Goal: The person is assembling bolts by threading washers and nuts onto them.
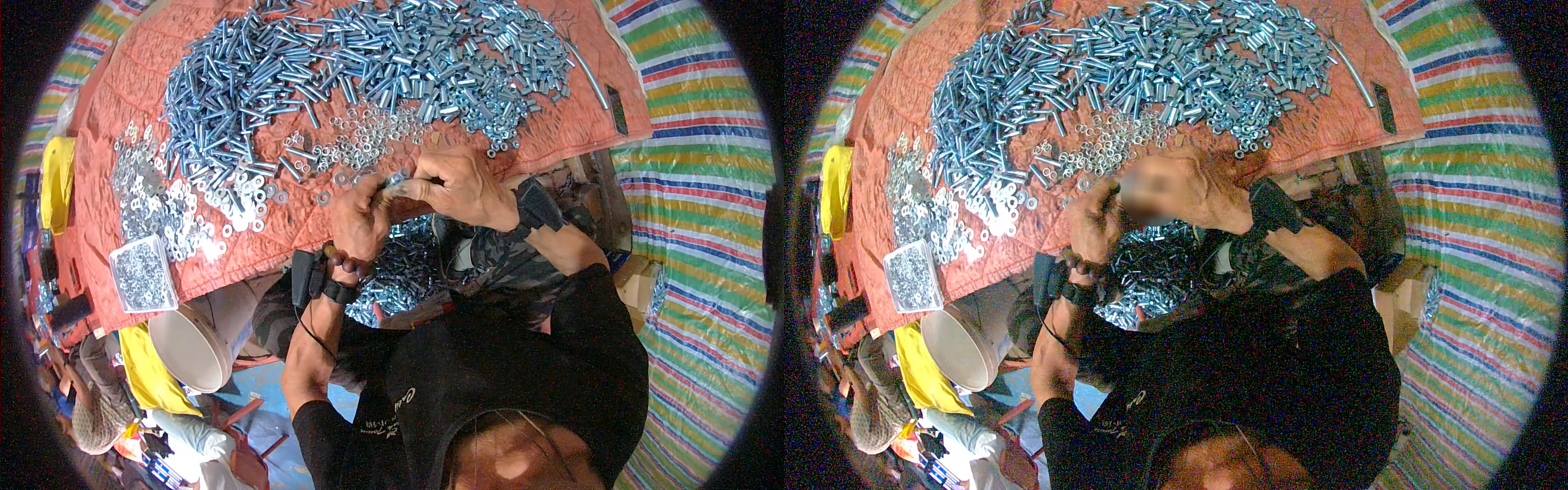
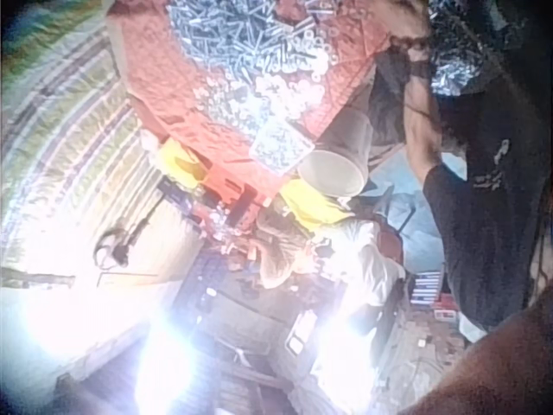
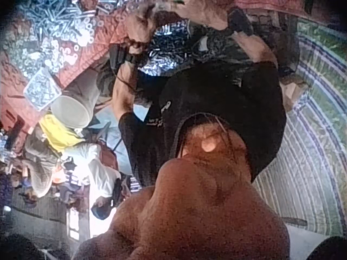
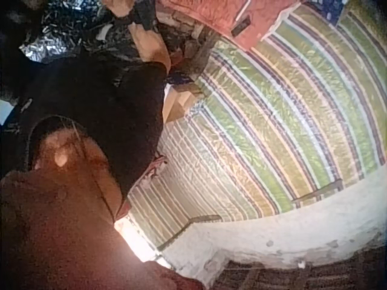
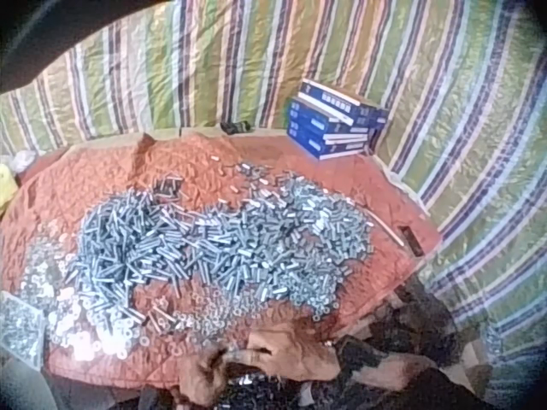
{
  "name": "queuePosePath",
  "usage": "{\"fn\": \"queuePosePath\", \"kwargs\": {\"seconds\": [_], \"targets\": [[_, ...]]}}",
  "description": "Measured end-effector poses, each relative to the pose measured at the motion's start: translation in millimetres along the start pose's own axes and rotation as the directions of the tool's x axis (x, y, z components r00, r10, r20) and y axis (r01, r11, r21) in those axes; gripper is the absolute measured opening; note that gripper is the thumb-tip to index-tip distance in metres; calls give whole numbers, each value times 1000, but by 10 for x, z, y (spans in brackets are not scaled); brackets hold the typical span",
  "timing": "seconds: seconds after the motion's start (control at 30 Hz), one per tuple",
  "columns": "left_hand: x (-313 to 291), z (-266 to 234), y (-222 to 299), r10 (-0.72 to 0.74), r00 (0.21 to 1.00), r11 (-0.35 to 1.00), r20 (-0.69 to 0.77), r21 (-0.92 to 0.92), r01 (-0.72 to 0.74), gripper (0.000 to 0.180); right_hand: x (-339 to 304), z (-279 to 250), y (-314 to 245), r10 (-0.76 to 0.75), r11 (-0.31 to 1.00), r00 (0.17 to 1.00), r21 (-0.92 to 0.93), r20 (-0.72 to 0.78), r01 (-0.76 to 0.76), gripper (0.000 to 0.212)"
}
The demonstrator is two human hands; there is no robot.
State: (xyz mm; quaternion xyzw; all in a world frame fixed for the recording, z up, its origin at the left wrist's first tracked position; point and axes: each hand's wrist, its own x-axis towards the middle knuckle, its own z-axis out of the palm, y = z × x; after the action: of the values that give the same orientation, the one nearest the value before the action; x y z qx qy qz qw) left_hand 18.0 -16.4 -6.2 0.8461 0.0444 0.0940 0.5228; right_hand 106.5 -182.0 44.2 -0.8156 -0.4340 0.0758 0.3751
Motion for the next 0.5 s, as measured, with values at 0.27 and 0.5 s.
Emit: {"fn": "queuePosePath", "kwargs": {"seconds": [0.27, 0.5], "targets": [[29, -48, 48, -21, 995, 991, -96, -135, 8, 11, 42, 75, -243, 115, 975, 988, 202, -107, -92, 27], [48, -78, 30, -88, 993, 968, -73, -243, 68, 17, 1, 65, -233, 62, 984, 992, 175, -108, -43, 26]]}}
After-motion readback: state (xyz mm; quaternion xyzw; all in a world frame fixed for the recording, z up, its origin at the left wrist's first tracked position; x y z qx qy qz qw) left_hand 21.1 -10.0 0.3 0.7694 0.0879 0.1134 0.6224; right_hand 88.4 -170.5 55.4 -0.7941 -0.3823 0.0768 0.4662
